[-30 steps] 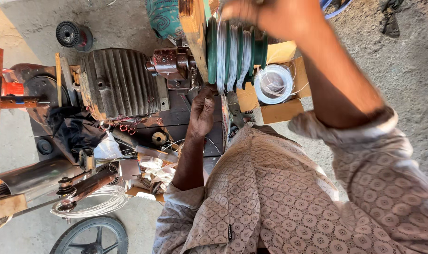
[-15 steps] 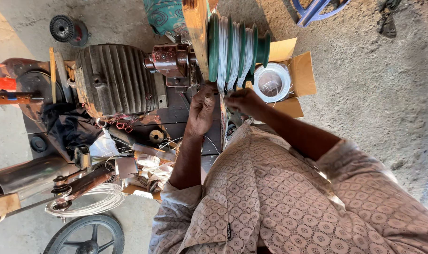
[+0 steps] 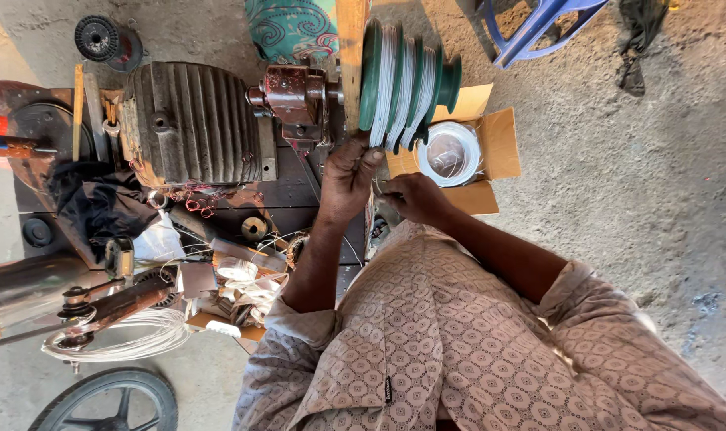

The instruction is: The person winds white wire onto a green spool using a motorized winding machine. They guide the wire with both hands, adjust the spool, and secure the wire end with a tie. The person then uses pliers to tighten the tie and continues winding.

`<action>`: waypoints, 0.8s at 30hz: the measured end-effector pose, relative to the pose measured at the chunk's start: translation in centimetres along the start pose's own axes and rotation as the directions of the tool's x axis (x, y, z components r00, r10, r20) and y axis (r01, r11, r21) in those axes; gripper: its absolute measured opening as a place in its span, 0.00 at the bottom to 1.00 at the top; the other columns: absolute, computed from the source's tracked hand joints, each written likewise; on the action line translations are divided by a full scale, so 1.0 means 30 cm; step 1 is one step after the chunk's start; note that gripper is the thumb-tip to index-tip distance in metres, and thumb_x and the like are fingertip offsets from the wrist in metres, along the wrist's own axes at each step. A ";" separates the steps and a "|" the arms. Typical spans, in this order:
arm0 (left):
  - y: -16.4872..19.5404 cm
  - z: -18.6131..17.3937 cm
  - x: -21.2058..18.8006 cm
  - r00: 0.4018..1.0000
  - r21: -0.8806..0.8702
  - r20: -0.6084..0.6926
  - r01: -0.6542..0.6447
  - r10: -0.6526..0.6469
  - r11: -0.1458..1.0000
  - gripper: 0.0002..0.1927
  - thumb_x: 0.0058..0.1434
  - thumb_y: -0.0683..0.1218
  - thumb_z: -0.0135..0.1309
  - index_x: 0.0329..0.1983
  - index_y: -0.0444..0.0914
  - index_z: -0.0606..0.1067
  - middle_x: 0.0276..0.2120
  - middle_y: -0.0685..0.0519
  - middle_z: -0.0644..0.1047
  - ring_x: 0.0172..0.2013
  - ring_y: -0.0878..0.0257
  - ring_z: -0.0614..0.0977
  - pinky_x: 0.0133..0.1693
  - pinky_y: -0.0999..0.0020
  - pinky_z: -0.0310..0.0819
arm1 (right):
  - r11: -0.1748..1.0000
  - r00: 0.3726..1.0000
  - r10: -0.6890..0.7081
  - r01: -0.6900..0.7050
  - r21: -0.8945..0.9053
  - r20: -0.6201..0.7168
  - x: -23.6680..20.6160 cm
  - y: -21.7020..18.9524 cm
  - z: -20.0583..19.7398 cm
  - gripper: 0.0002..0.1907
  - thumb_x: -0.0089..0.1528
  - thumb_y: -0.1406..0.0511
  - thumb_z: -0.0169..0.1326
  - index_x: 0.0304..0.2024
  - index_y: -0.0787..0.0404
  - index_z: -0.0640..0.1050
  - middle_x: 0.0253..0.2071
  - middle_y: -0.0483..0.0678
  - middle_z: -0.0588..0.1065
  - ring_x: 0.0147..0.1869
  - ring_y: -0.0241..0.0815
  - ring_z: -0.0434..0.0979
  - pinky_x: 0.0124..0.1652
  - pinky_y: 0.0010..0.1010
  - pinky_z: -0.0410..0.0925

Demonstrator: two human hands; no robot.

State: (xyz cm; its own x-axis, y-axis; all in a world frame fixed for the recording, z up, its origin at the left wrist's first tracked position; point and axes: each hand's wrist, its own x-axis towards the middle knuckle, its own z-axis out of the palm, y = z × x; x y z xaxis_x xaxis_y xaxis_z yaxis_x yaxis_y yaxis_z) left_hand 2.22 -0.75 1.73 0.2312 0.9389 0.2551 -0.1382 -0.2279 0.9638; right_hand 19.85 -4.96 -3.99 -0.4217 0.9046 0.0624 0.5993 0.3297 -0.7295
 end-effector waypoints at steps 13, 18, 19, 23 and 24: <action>-0.003 0.117 0.014 0.960 0.312 -0.253 -0.038 0.122 0.949 0.06 0.71 0.43 0.54 0.48 0.38 0.77 0.37 0.46 0.81 0.37 0.54 0.88 0.36 0.63 0.79 | 0.975 0.953 0.175 -0.202 -0.087 -0.247 -0.188 0.293 -0.093 0.36 0.57 0.59 0.71 0.64 0.64 0.73 0.63 0.58 0.74 0.67 0.55 0.74 0.64 0.43 0.68; -0.025 0.170 0.031 0.929 0.356 -0.313 -0.078 0.197 0.931 0.12 0.73 0.52 0.51 0.54 0.42 0.75 0.39 0.54 0.84 0.40 0.60 0.89 0.41 0.67 0.84 | 0.948 0.957 0.045 -0.132 -0.290 -0.288 -0.242 0.331 -0.157 0.34 0.58 0.65 0.73 0.64 0.67 0.75 0.64 0.61 0.73 0.67 0.59 0.72 0.62 0.45 0.67; -0.026 0.176 0.028 0.919 0.379 -0.337 -0.069 0.207 0.923 0.13 0.73 0.52 0.50 0.55 0.42 0.75 0.40 0.53 0.83 0.41 0.59 0.88 0.42 0.66 0.84 | 0.965 0.961 0.052 -0.119 -0.234 -0.273 -0.258 0.332 -0.154 0.32 0.59 0.64 0.72 0.62 0.66 0.75 0.61 0.60 0.74 0.66 0.58 0.74 0.61 0.44 0.68; -0.040 0.204 0.025 0.881 0.446 -0.404 -0.045 0.245 0.894 0.15 0.73 0.54 0.49 0.55 0.42 0.75 0.39 0.52 0.82 0.41 0.57 0.86 0.42 0.64 0.82 | 0.981 0.979 0.179 -0.185 -0.060 -0.093 -0.342 0.352 -0.122 0.22 0.59 0.62 0.70 0.52 0.65 0.80 0.51 0.56 0.80 0.55 0.52 0.81 0.53 0.40 0.72; -0.048 0.209 0.028 0.873 0.458 -0.416 -0.039 0.253 0.888 0.15 0.73 0.54 0.49 0.55 0.42 0.76 0.38 0.52 0.81 0.40 0.58 0.86 0.41 0.64 0.82 | 0.964 0.965 0.263 -0.262 -0.043 0.012 -0.367 0.366 -0.115 0.20 0.60 0.61 0.69 0.50 0.64 0.81 0.48 0.56 0.81 0.52 0.49 0.82 0.52 0.39 0.73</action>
State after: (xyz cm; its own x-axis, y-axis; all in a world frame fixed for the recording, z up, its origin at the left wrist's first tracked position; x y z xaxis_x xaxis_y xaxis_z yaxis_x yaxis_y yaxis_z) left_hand 8.66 -1.26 1.03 -0.2341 0.8695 0.4349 0.3096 -0.3573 0.8812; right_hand 33.43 -10.35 -10.33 -0.2574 0.9562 -0.1393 0.7175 0.0926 -0.6904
